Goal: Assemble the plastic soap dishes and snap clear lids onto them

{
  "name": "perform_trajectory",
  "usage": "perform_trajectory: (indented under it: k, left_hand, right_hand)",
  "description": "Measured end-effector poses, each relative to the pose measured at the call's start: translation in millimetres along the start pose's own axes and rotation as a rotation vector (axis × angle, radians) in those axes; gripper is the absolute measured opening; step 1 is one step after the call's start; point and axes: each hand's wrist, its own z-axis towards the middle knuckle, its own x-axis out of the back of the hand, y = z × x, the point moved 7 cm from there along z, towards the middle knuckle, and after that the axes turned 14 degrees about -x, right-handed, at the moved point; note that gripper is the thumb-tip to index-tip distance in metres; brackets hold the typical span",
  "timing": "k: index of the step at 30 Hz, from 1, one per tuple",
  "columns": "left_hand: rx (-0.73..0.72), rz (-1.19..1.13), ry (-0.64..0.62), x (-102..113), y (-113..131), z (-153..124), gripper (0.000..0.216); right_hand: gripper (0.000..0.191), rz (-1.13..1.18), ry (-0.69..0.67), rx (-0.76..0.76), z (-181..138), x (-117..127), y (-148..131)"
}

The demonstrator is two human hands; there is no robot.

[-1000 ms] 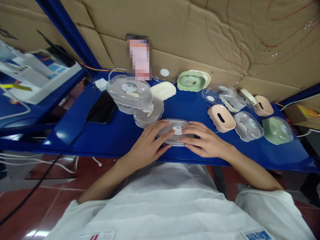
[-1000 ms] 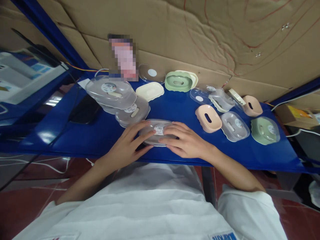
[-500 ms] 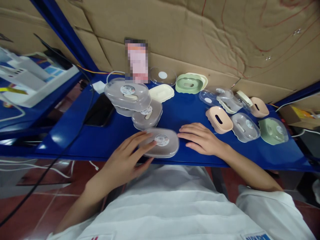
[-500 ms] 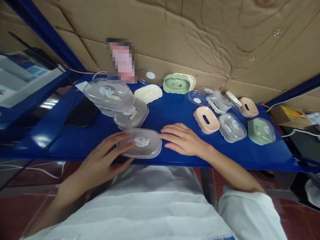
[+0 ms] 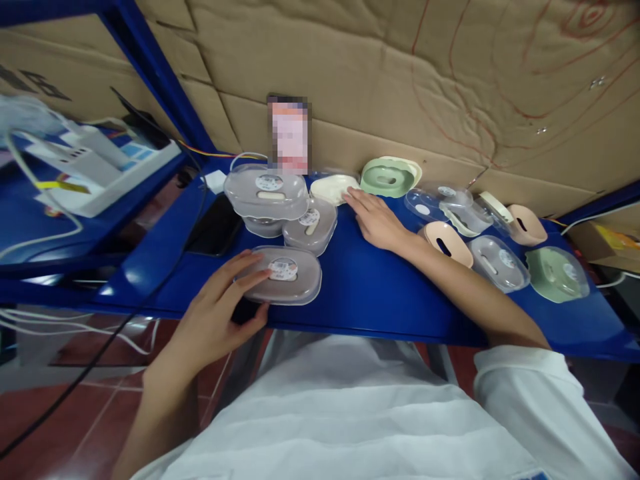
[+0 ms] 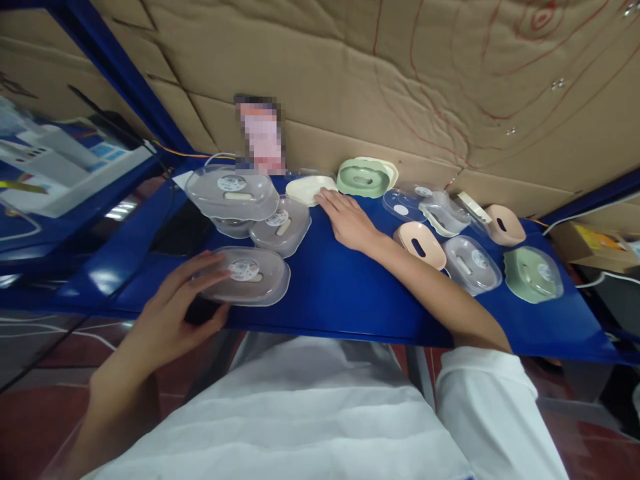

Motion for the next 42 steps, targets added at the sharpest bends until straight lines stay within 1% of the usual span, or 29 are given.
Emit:
perform_trajectory:
  k: [2,4,10,12,14,17,20,22,24,27,29,31,34,35,36,38,40,41,42]
  left_hand:
    - [0.019,-0.003,-0.004,0.1,-4.5,-1.1,0.055]
    - [0.034,-0.002,0.0,0.6,-6.7,-2.4,0.056]
    - [0.035,0.012,0.047,-2.8,-5.9,-2.6,0.061]
    - [0.026,0.042,0.062,-3.9,-5.8,-2.4,0.062]
    - [0.011,0.087,0.083,-2.9,-3.5,-2.6,0.063]
    - [-0.026,0.158,0.146,1.8,9.0,-2.1,0.061]
    - [-0.126,0.22,0.225,3.6,34.3,3.0,0.049]
    - [-0.2,0.234,0.232,-1.8,49.3,9.7,0.04]
    - [-0.237,0.238,0.183,-12.0,55.5,17.8,0.035]
    - [-0.223,0.224,0.092,-25.7,49.7,26.5,0.032]
    - [-0.204,0.203,0.076,-28.1,44.4,28.4,0.033]
    - [-0.209,0.207,0.096,-25.2,45.0,28.7,0.031]
    - [-0.286,0.151,0.102,-22.8,61.0,32.7,0.032]
    - [-0.325,0.1,0.091,-24.2,69.2,35.9,0.034]
    - [-0.361,0.044,0.067,-27.4,77.5,40.1,0.036]
    - [-0.411,-0.013,-0.005,-38.5,92.3,50.8,0.041]
    - [-0.41,-0.011,-0.094,-54.2,100.2,62.6,0.047]
    - [-0.406,-0.004,-0.126,-61.5,102.0,67.8,0.048]
    - [-0.4,-0.001,-0.146,-67.6,102.6,72.1,0.047]
  right_hand:
    - [0.066,-0.02,-0.027,-0.007,16.5,-4.7,-1.6]
    - [0.061,-0.051,-0.036,-0.007,20.9,-6.1,-5.3]
    - [0.049,-0.116,-0.037,0.003,-1.2,-3.2,-10.7]
    - [0.049,-0.126,-0.037,-0.02,0.2,-4.5,-8.4]
    - [0.051,-0.14,-0.024,-0.071,9.3,-6.7,-4.9]
    - [0.05,-0.157,-0.003,-0.162,28.0,-9.1,0.0]
    - [0.038,-0.148,0.013,-0.207,39.3,-5.4,3.7]
    - [0.031,-0.124,0.034,-0.195,38.4,2.5,5.1]
    - [0.027,-0.077,0.055,-0.184,29.9,13.7,6.9]
    - [0.025,0.03,0.049,-0.213,4.2,30.2,9.4]
    - [0.024,0.094,0.029,-0.244,-19.2,39.0,7.6]
    - [0.023,0.139,-0.021,-0.215,-43.9,44.8,-1.3]
    - [0.031,0.173,-0.129,-0.056,-77.5,51.3,-21.5]
    - [0.035,0.167,-0.126,-0.032,-86.4,55.7,-24.0]
    - [0.039,0.142,-0.092,-0.047,-93.5,61.5,-22.2]
    - [0.041,0.024,0.028,-0.185,-104.6,74.4,-6.5]
    - [0.041,-0.173,0.107,-0.387,-115.0,82.5,18.0]
    - [0.041,-0.28,0.103,-0.49,-120.2,83.2,31.2]
    - [0.043,-0.374,0.07,-0.583,-125.1,81.8,43.9]
